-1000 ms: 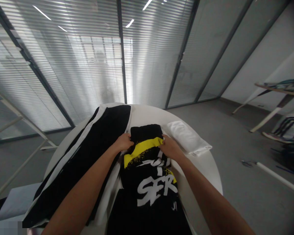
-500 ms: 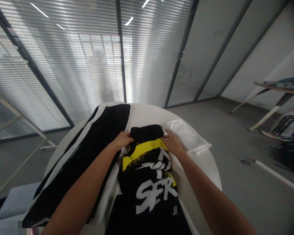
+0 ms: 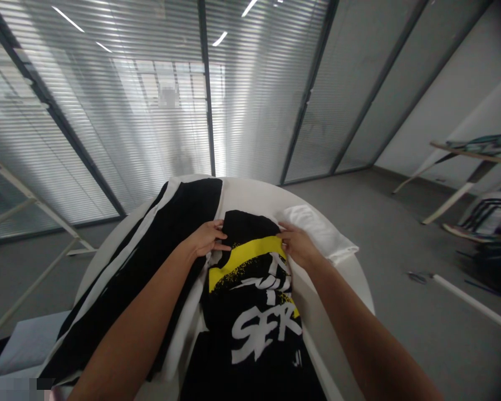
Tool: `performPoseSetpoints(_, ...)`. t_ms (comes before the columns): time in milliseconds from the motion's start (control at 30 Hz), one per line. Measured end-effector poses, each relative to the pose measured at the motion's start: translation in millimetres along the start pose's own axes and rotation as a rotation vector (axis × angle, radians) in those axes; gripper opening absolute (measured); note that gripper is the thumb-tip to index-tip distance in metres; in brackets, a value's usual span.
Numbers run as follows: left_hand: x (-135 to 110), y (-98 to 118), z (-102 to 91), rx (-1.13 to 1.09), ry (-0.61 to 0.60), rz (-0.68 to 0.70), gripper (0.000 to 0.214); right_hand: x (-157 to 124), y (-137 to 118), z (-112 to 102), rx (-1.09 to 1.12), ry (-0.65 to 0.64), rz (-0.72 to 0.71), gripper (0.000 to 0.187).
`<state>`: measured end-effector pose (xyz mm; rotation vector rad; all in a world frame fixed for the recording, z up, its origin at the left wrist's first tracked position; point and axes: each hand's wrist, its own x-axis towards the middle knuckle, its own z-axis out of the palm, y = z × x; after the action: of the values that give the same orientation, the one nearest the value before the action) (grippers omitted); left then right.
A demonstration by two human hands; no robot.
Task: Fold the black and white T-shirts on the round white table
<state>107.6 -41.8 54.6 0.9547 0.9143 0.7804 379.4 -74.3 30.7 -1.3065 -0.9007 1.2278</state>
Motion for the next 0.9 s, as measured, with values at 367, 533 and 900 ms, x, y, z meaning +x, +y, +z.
performPoseSetpoints(367,2,-1,1.4,-0.018,0.083,0.139,0.026,-4,-9,1,0.245,-0.048,-0.036,0.040)
performPoseSetpoints(533,13,-9,-7.2,0.067,0.115,0.368,0.022,1,-8,-2,0.226,-0.080,-0.021,0.044)
performPoseSetpoints(900,9,-10,-10.6,0.146,-0.038,0.421,0.018,2,3,1,-0.022,-0.107,-0.040,0.071)
